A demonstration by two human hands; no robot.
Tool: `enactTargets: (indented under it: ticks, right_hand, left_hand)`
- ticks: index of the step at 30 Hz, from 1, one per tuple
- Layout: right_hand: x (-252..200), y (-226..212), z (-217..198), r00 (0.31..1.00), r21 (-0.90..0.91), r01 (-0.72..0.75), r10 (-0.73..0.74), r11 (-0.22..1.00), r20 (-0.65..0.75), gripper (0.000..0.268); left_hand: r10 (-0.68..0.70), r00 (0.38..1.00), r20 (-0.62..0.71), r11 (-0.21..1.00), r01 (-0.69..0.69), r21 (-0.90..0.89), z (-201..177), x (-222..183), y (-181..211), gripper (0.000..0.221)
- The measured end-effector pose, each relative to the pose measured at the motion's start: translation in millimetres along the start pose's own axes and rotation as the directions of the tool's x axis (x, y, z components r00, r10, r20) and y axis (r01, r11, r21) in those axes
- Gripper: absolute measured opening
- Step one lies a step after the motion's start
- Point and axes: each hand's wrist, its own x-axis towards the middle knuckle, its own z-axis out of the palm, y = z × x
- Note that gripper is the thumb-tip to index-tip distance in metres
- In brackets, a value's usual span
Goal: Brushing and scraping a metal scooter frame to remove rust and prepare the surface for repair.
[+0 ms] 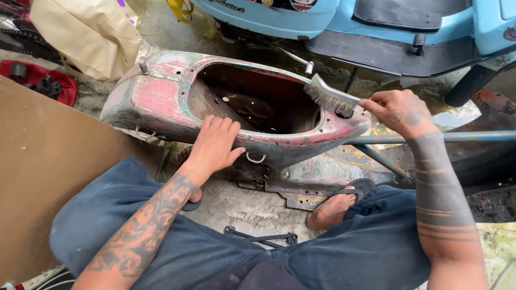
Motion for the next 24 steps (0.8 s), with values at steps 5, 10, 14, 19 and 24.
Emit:
enactTargets:
  ticks: [5,10,14,19,24]
  right_hand:
    - [-8,-21,-1,0.946,0.063,0.298,-0.304,0.952,0.109,0.040]
    - [4,15,10,0.992,-0.183,0.106,-0.116,0.977,-0.045,0.045]
    - [-22,-10,-6,0.971,-0.066,0.236,-0.238,0.970,-0.028,0.041]
    - [-26,30,18,0.995,-0.098,0.014,-0.024,0.995,-0.101,0.045]
    - [-43,31,18,0.952,-0.104,0.165,-0.186,0.981,-0.243,0.048]
  left_hand:
    - [0.035,0.981,-0.190,0.989,-0.061,-0.136,-19,-11,-1,0.062]
    - [0.016,0.984,-0.175,0.992,-0.037,-0.119,-19,-16,3,0.064]
    - [-0.001,0.982,-0.188,0.995,-0.017,-0.094,-18,-14,4,0.064]
    - [-0.015,0.989,-0.150,0.998,0.005,-0.069,-28,-15,6,0.067]
    - [-0.036,0.985,-0.169,0.999,0.036,-0.007,-28,-14,8,0.067]
